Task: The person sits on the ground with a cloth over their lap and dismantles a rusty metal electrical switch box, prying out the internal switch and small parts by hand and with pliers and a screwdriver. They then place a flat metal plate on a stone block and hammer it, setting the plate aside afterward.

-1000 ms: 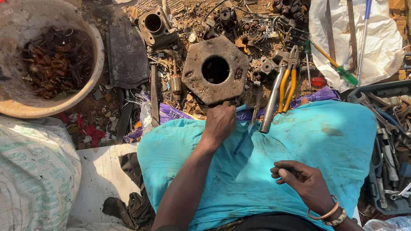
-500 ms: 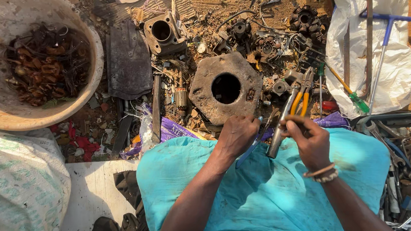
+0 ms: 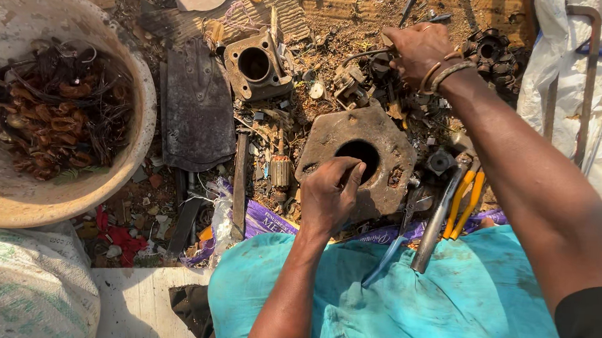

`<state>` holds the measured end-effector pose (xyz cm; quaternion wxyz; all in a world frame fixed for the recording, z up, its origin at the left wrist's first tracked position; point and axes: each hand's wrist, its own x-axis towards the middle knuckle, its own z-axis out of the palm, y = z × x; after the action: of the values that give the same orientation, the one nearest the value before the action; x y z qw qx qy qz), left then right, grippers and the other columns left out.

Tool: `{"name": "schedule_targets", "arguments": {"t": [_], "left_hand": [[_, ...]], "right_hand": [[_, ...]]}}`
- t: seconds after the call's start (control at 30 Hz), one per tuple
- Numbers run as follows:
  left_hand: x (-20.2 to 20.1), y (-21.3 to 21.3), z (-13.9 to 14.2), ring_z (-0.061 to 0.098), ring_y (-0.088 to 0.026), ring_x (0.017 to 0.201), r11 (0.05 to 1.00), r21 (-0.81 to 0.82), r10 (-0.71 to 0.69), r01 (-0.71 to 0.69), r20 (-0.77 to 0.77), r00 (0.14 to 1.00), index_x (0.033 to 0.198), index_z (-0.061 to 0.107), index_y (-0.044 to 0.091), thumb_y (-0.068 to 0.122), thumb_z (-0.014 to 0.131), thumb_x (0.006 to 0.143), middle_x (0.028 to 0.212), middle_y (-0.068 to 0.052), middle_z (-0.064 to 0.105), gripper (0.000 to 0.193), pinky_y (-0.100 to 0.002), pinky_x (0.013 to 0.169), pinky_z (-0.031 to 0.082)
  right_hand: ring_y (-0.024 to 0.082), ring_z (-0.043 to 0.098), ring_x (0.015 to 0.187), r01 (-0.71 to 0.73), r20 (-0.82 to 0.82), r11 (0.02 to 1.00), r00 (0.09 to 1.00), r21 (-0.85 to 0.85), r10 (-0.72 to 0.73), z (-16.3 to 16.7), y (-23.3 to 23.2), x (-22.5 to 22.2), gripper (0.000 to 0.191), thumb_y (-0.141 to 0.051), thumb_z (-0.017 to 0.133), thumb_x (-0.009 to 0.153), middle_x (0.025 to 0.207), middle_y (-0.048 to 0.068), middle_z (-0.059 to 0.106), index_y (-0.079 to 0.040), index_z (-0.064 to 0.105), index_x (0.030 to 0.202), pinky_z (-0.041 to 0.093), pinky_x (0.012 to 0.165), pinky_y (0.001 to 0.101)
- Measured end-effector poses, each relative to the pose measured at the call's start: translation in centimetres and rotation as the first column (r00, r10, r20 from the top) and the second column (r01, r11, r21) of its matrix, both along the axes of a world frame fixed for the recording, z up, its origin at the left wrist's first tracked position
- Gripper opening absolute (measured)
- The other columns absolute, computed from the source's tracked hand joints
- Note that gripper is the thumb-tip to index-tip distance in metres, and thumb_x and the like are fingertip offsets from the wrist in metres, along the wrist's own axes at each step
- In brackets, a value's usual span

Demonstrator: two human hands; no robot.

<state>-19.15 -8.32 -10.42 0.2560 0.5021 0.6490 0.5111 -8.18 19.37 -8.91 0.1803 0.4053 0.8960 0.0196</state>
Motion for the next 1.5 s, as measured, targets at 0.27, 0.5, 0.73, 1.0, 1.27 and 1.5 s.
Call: {"name": "schedule_targets", "arguments": {"t": [0.27,0.5,0.73,1.0,1.27,1.5], "left_hand": [[-0.7,-1.0,-0.8,0.073,-0.01,0.073,0.987,-0.126,0.146,-0.1,0.439,0.886,0.104,0.078,0.006,0.028,0.073,0.097,0.088,-0.006,0.077,0.023,-0.025,0.065,0.059],[-0.7,-2.2,-0.5,0.068,-0.008,0.074,0.987,-0.117,0.159,-0.112,0.573,0.804,0.106,0.078,0.002,0.029,0.074,0.097,0.085,-0.003,0.075,0.029,-0.023,0.067,0.056],[-1.9,-1.9,-1.4,0.067,-0.008,0.076,0.973,-0.088,0.215,-0.215,0.686,0.695,0.104,0.076,0.002,0.034,0.07,0.099,0.089,-0.003,0.075,0.033,-0.024,0.067,0.054],[-3.6,-1.2,-1.8,0.067,-0.016,0.101,0.947,-0.115,0.296,-0.299,0.67,0.68,0.102,0.076,0.003,0.033,0.067,0.101,0.115,-0.012,0.072,0.031,-0.029,0.084,0.057],[-4.3,-1.1,-0.5,0.061,-0.042,0.116,0.943,-0.167,0.249,-0.287,-0.217,0.944,0.105,0.077,0.01,0.005,0.078,0.078,0.127,-0.023,0.064,0.028,-0.051,0.099,0.046],[-6.2,-1.7,-1.4,0.066,-0.036,0.112,0.899,-0.182,0.378,-0.397,-0.132,0.916,0.116,0.071,0.006,0.006,0.07,0.083,0.116,-0.015,0.072,0.033,-0.048,0.1,0.05]], "right_hand": [[0.017,0.044,0.049,-0.113,-0.361,0.982,0.919,0.148,0.16,4.7,-0.4,4.5,0.048,-0.031,0.053,0.119,0.061,0.006,0.051,-0.008,0.061,0.078,0.041,0.047,0.0359],[0.017,0.059,0.069,-0.317,-0.585,0.822,0.585,0.472,0.562,9.8,-6.3,3.1,0.025,-0.019,0.057,0.12,0.082,0.006,0.064,-0.006,0.068,0.102,0.046,0.064,0.0337],[0.021,0.058,0.058,-0.168,-0.629,0.982,0.756,0.083,0.182,8.3,-13.7,-1.5,0.025,-0.022,0.065,0.114,0.072,0.01,0.063,-0.005,0.072,0.096,0.045,0.051,0.0358],[0.032,0.063,0.073,-0.265,-0.753,0.957,0.651,-0.115,0.09,0.1,-28.9,-0.4,0.033,-0.004,0.067,0.078,0.083,0.012,0.06,-0.004,0.065,0.111,0.053,0.06,0.0424],[0.033,0.069,0.074,-0.179,-0.751,0.883,0.613,-0.435,-0.246,1.9,-30.8,1.5,0.018,-0.01,0.074,0.089,0.088,0.013,0.069,-0.004,0.07,0.106,0.055,0.064,0.0414],[0.028,0.075,0.087,-0.125,-0.77,0.876,0.545,-0.467,-0.332,2.9,-33.5,2.6,0.021,-0.01,0.075,0.09,0.099,0.012,0.076,-0.004,0.073,0.11,0.059,0.074,0.0358]]}}
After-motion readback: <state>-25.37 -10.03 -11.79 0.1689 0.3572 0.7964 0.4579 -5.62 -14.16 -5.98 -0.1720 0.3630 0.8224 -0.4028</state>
